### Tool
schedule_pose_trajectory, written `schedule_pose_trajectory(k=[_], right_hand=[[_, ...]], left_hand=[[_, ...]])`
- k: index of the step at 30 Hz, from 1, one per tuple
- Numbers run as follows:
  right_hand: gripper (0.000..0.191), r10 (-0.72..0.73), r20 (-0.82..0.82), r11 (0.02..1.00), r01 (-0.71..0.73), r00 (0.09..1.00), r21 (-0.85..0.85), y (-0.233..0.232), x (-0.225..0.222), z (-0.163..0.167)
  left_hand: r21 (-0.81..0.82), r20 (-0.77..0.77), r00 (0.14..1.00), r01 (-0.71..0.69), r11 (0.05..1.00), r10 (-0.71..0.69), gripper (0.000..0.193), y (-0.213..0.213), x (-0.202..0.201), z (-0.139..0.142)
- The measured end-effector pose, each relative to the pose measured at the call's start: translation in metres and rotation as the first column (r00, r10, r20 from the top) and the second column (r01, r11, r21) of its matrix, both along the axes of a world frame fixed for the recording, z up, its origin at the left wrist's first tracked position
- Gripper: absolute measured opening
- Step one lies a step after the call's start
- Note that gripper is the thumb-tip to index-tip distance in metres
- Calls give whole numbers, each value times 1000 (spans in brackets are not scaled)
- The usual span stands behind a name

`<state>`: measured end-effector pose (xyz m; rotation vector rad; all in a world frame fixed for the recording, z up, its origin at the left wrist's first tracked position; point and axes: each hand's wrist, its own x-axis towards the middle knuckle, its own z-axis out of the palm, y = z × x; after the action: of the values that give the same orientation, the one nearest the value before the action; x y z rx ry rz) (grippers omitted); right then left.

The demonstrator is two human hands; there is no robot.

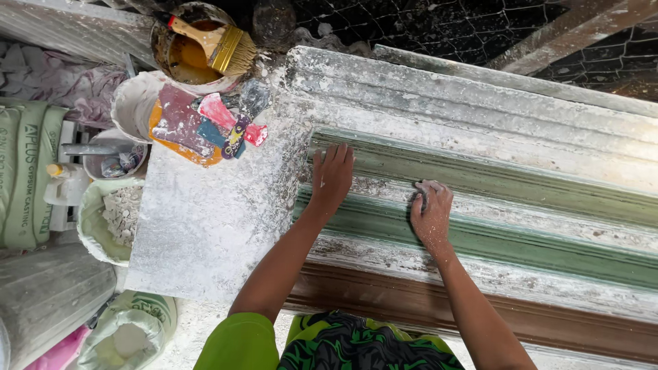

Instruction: The person scrubs a long decorative molding with an orange sponge, wipes the surface by hand, and repositions the mold pieces. They then scoop white powder into a bowl, knead and press the mixture by hand, scrape the bowl with a small trowel, and dip a white cord into a bucket of water.

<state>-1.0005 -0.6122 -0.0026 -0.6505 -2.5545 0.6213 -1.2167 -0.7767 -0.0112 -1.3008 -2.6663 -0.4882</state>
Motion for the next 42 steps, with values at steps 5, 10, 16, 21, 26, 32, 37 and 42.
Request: schedule_pose_trajectory(k=[5,10,16,21,26,32,37,42], right_hand=[[29,11,-16,1000,-11,1000,4,0,-3,2],[29,11,-19,1000,-11,1000,2,-1,-5,1],[32,-17,1,1000,17,1000,-25,-2,-6,2],[28,-29,-53,999,27,998,-33,-8,-4,8],[30,-81,-102,995,75,991,-58,-37,5,20],[22,-252,-84,899,201,964,-388,-70,82,35],[25,-473,328,668,576,818,-471,-92,172,35],[27,-576,-122,782,501,808,-371,-114,281,33]], left_hand=[[-30,-19,999,-39,999,39,17,11,-15,0],[-51,-5,990,-142,989,142,12,32,-18,5],[161,470,831,-412,897,297,28,3,-70,3],[141,-464,730,-499,855,502,58,-107,-144,0],[-213,-62,842,-536,817,536,31,-124,-158,14],[125,327,891,-371,920,314,36,-91,-56,40],[216,601,793,-38,976,-101,46,-31,99,57],[248,765,521,305,919,-379,47,17,250,69]])
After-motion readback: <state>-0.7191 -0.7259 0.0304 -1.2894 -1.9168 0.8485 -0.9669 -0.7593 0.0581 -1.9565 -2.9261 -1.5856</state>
